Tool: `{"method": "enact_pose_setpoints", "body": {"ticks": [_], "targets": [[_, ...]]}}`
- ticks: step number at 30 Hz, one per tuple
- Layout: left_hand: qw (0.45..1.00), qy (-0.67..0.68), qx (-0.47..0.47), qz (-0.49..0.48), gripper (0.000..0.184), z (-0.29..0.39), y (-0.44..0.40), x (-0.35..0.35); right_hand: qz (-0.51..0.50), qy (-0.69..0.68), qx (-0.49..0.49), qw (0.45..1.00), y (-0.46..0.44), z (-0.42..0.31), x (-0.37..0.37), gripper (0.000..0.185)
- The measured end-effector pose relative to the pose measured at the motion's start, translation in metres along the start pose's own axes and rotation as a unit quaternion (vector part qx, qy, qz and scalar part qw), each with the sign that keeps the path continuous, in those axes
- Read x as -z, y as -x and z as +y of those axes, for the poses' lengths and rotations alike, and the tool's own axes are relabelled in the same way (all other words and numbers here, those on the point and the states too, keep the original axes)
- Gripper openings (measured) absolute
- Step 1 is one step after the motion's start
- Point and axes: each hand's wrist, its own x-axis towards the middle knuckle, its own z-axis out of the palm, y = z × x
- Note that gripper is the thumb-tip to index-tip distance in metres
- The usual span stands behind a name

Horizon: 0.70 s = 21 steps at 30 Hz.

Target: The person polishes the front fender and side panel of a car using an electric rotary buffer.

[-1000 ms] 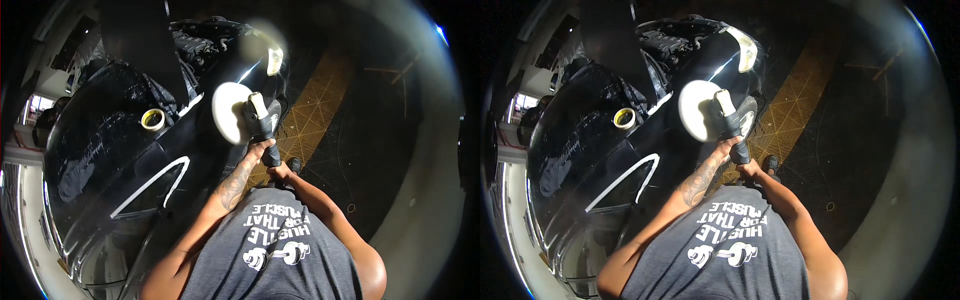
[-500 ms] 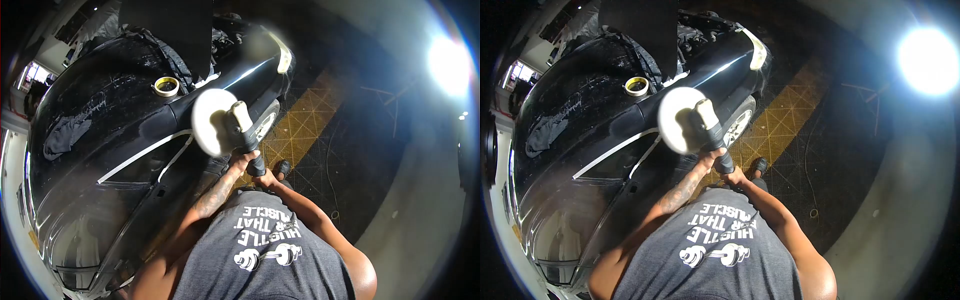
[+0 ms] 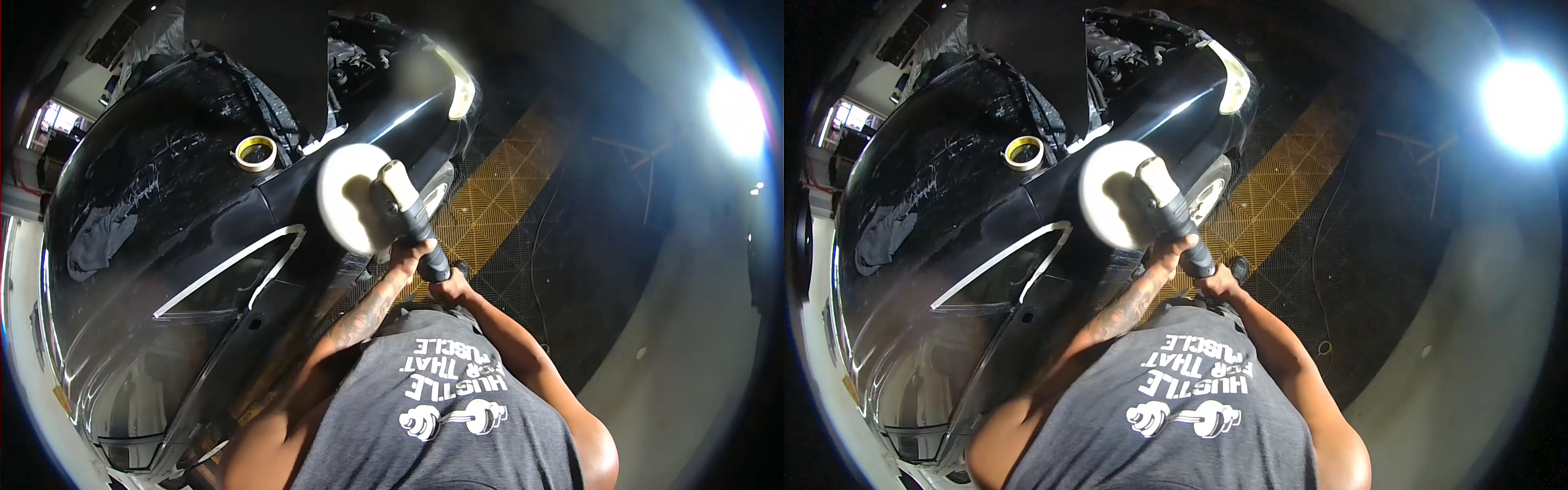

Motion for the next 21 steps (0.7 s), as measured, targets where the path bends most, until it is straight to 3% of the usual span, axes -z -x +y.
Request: {"method": "enact_pose_setpoints", "body": {"ticks": [2, 4, 5, 8, 9, 10, 12, 16, 18, 19, 20, 21], "targets": [[0.999, 0.006, -0.039, -0.002, 0.053, -0.002, -0.025, -0.016, 0.027, 0.029, -0.009, 0.999, -0.001, -0.01, 0.025, 0.042], [1.0, 0.0, -0.002, -0.023, 0.053, -0.003, -0.053, -0.025, 0.033, -0.115, 0.004, 0.993, -0.011, -0.006, 0.037, 0.036], [1.0, 0.018, -0.003, -0.023, 0.052, 0.0, -0.058, -0.033, 0.048, 0.065, 0.099, 0.992, -0.031, 0.017, 0.042, 0.032], [0.999, 0.03, -0.021, -0.033, 0.052, 0.008, -0.057, -0.04, -0.005, 0.02, 0.017, 1.0, -0.005, -0.026, 0.081, 0.03], [0.998, 0.023, -0.04, -0.046, 0.052, 0.011, -0.054, -0.043, 0.017, -0.001, 0.06, 0.998, -0.032, 0.019, 0.068, 0.028], [0.997, 0.043, -0.053, -0.018, 0.052, 0.008, -0.045, -0.047, -0.008, -0.002, 0.069, 0.998, 0.002, -0.03, 0.092, 0.031], [0.996, 0.067, -0.039, 0.037, 0.05, -0.006, -0.036, -0.046, -0.054, 0.017, 0.009, 0.998, 0.0, -0.023, 0.098, 0.023], [0.99, 0.095, -0.043, 0.093, 0.05, -0.012, -0.041, -0.063, 0.001, 0.018, 0.071, 0.997, 0.004, -0.033, 0.12, 0.031], [0.99, 0.12, -0.024, 0.071, 0.061, -0.007, -0.054, -0.073, -0.025, 0.025, 0.036, 0.999, 0.007, -0.051, 0.143, 0.03], [0.994, 0.104, 0.0, 0.031, 0.06, -0.003, -0.064, -0.074, -0.048, 0.028, -0.018, 0.998, 0.005, -0.054, 0.151, 0.038], [0.99, 0.126, -0.024, 0.051, 0.057, -0.003, -0.07, -0.084, -0.069, 0.03, -0.071, 0.995, 0.002, -0.053, 0.157, 0.046], [0.991, 0.13, -0.012, 0.036, 0.056, 0.003, -0.075, -0.089, -0.052, 0.02, -0.061, 0.997, -0.001, -0.05, 0.16, 0.04]]}}
